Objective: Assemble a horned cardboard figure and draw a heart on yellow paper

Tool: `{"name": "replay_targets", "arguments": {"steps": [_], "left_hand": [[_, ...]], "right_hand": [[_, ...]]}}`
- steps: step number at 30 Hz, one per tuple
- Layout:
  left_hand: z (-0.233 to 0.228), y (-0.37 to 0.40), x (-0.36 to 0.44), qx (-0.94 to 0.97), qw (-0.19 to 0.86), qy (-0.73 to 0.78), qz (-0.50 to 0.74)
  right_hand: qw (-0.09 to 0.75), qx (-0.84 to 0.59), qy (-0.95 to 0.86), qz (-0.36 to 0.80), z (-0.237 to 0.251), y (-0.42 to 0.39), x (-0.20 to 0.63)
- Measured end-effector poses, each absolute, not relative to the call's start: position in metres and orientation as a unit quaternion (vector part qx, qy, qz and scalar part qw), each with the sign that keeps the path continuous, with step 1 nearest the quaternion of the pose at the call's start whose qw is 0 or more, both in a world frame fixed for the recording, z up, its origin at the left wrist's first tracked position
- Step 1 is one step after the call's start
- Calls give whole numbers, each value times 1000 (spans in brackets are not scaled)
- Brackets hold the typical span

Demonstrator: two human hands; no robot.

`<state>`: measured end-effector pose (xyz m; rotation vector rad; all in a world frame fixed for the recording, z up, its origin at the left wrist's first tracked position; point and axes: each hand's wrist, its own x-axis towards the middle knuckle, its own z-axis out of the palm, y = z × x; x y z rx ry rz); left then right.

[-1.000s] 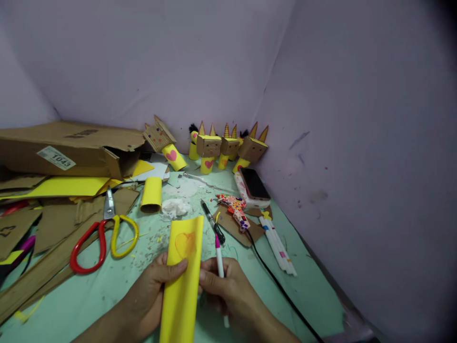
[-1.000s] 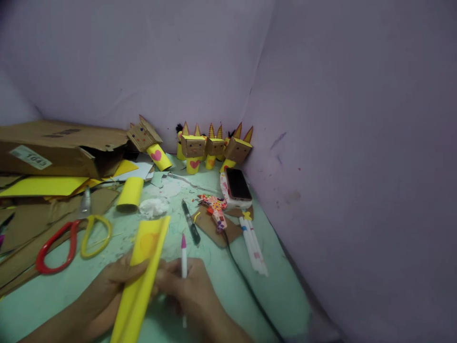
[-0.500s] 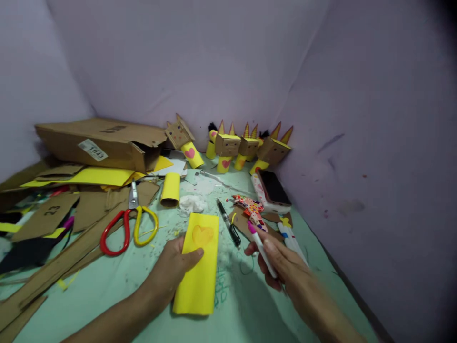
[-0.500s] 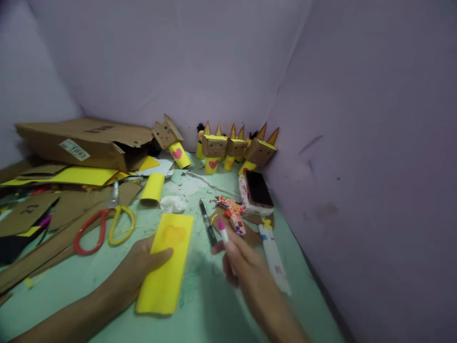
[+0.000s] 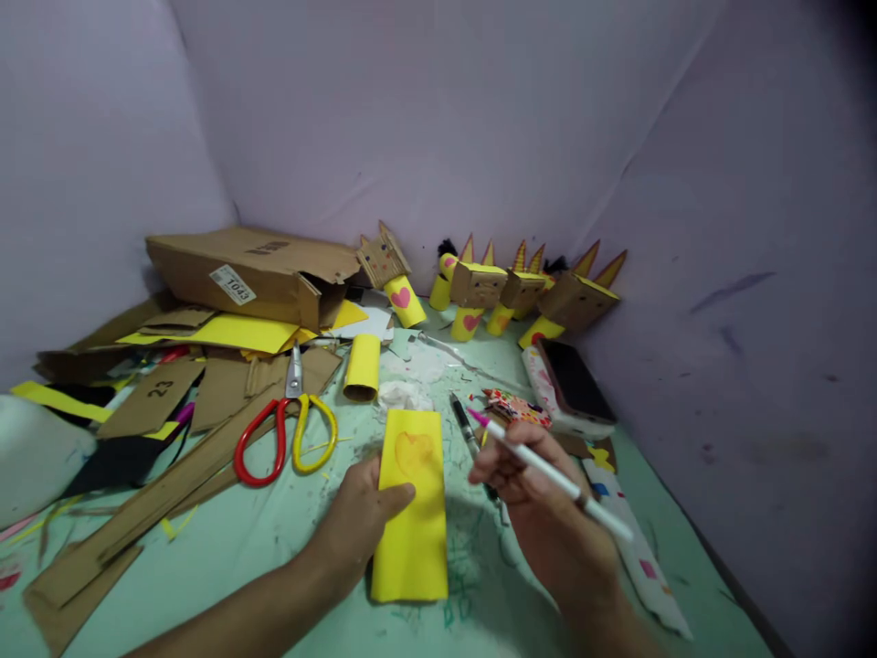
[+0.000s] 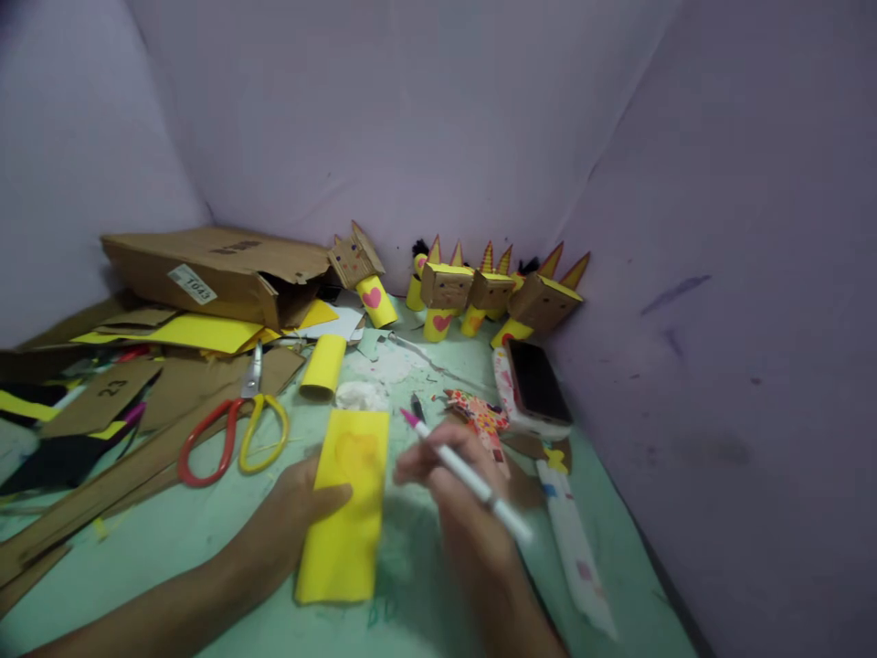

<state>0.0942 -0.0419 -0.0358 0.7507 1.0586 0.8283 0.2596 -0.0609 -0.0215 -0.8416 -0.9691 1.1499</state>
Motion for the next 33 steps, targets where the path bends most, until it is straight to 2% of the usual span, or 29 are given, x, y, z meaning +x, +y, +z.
{"name": "replay_targets", "arguments": {"steps": [5, 13, 24, 28, 33], "left_hand": [[-38, -42, 93, 341, 729, 467, 365], [-40, -42, 92, 322, 729, 471, 379], [-35, -42, 92, 327, 705, 502, 379], [-36, -43, 93, 326, 703, 506, 379], [-34, -43, 94, 339, 687, 523, 373]], "right_hand": [[599, -474, -476, 435, -48, -64, 256], [480, -593, -528, 373, -42, -68, 246], [463, -559, -628, 279, -47, -61, 248], [442, -561, -630, 306, -46, -63, 249], [460, -585, -606, 282, -44, -63, 250]]}}
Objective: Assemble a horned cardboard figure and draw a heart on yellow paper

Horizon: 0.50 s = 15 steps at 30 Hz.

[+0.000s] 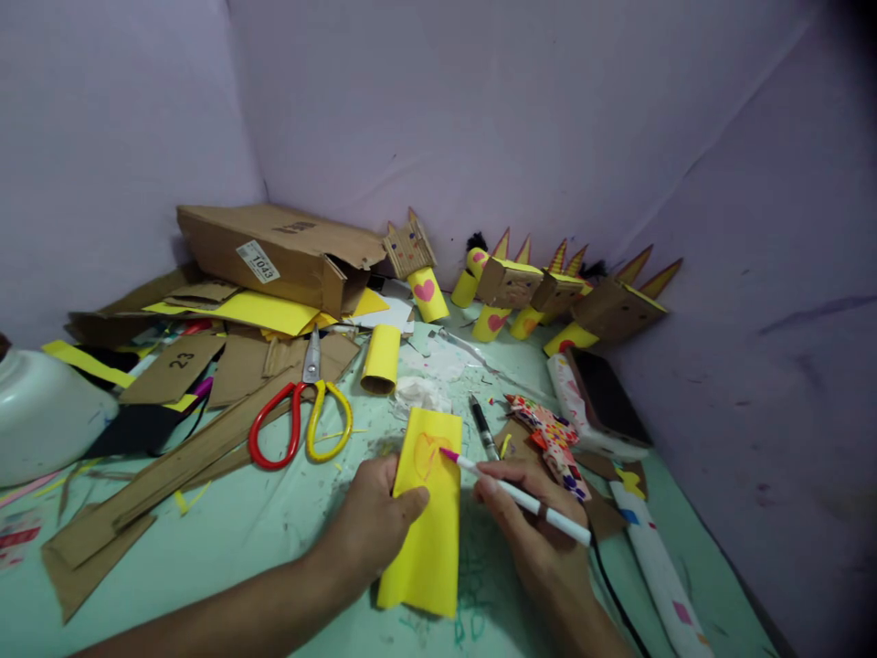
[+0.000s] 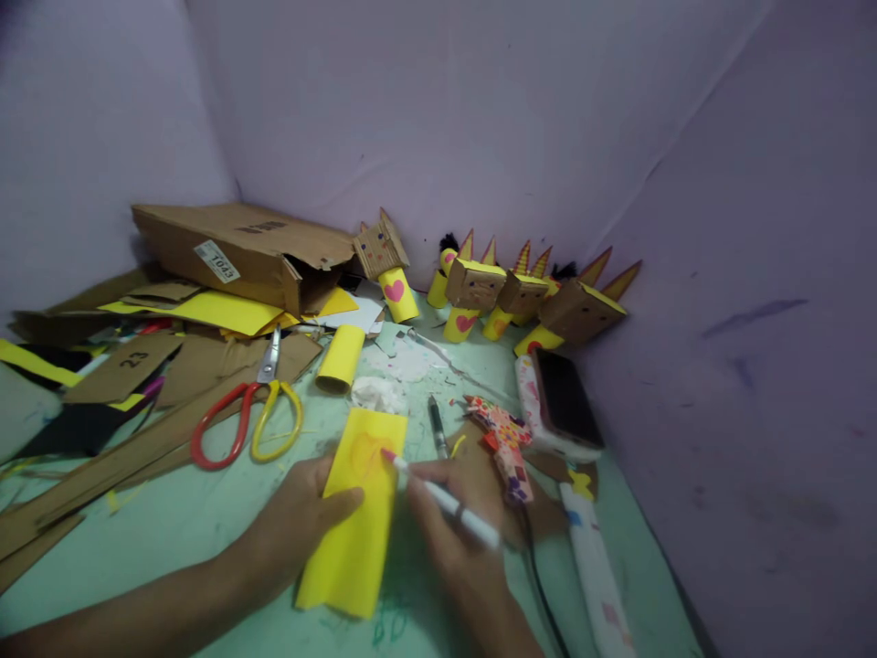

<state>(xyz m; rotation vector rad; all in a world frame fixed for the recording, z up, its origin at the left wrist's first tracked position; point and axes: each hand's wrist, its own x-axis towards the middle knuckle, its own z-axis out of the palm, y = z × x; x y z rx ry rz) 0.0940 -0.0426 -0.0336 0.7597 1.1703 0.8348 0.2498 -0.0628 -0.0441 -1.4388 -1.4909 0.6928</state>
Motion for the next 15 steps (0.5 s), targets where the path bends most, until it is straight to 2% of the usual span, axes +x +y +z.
{"name": "replay_targets", "arguments": {"steps": [15], "left_hand": [[-38, -44, 93, 367, 675, 534, 354]], "right_hand": [[470, -595, -587, 284, -45, -63, 250]]}}
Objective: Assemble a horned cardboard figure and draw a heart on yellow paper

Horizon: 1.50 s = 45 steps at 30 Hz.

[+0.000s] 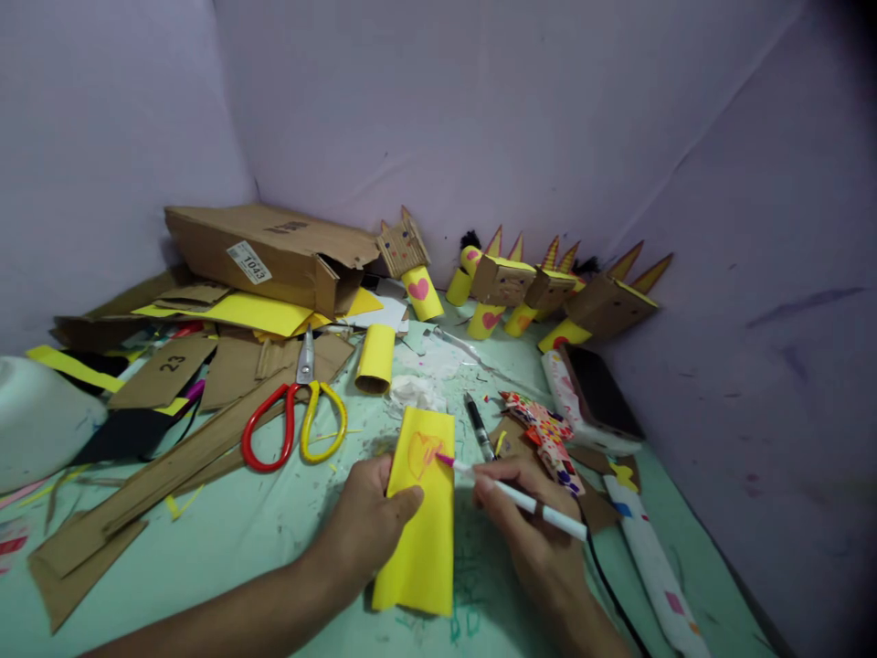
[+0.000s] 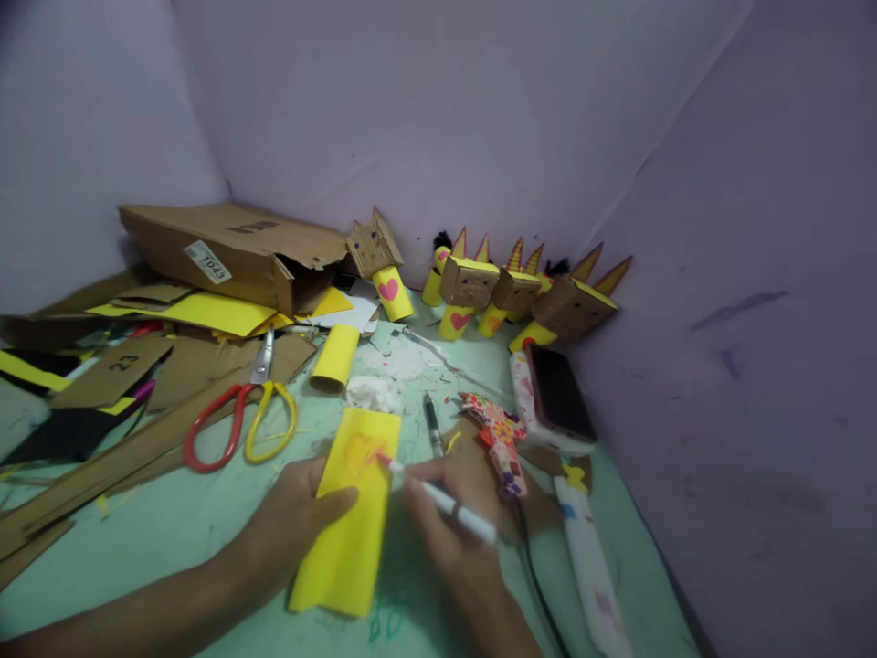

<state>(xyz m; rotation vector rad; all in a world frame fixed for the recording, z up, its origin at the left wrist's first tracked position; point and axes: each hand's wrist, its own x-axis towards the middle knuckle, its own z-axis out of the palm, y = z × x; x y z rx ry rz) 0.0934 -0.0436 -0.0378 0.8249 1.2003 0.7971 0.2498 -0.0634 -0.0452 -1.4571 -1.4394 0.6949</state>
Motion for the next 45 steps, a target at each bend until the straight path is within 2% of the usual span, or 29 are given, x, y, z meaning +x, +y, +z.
{"name": "replay_targets", "arguments": {"steps": [8, 37, 45], "left_hand": [[-37, -43, 94, 381, 665, 527, 366], [-36, -44, 93, 374, 673, 536, 347], [-35, -44, 93, 392, 680, 516, 344]], "right_hand": [[447, -576, -616, 298, -50, -64, 255], [494, -600, -560, 287, -48, -62, 252], [478, -595, -568, 309, -45, -62, 249]]}}
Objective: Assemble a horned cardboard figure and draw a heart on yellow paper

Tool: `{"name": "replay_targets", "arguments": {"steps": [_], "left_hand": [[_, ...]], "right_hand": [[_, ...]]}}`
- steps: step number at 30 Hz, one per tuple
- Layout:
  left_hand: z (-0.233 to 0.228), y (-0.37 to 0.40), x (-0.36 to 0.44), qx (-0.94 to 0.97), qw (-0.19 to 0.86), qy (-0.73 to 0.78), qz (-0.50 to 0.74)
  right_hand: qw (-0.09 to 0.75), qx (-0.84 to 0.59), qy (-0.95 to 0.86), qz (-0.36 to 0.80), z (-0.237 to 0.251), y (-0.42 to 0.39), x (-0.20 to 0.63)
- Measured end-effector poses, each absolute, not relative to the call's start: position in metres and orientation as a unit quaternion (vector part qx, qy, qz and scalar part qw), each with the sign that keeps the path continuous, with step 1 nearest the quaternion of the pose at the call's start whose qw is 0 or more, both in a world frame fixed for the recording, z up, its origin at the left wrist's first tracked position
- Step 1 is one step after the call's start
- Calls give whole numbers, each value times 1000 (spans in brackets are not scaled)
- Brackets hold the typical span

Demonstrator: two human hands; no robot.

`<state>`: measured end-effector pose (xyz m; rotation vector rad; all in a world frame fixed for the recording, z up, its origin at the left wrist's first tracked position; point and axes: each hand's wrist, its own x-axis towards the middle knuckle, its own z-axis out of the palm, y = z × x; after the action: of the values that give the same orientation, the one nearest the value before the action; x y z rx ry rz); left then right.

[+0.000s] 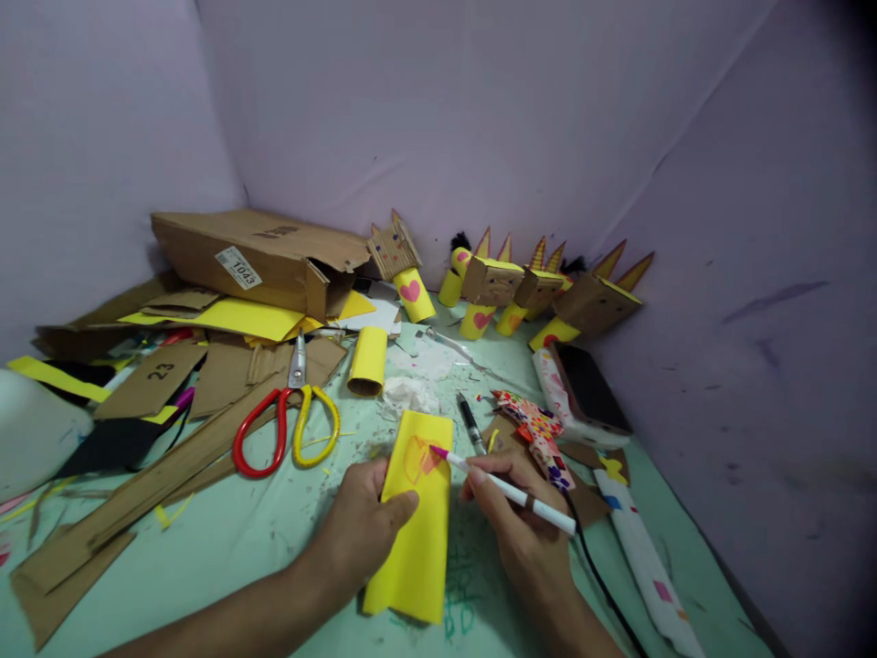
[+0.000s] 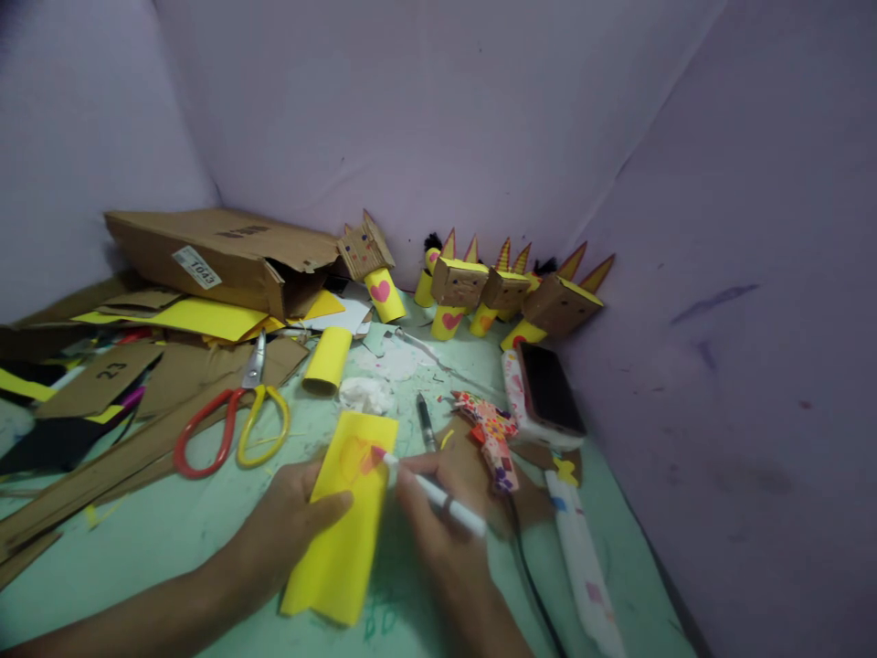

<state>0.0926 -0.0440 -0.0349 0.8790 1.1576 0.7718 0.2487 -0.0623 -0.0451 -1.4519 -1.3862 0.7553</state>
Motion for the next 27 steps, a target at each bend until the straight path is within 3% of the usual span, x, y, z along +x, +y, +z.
{"name": "replay_targets", "arguments": {"steps": [10, 27], "left_hand": [[-37, -45, 92, 390, 687, 510, 340], [-31, -44, 93, 387, 663, 541, 344]], "right_hand": [[503, -558, -570, 333, -49, -61, 242], [487, -602, -577, 259, -47, -65, 252]]}}
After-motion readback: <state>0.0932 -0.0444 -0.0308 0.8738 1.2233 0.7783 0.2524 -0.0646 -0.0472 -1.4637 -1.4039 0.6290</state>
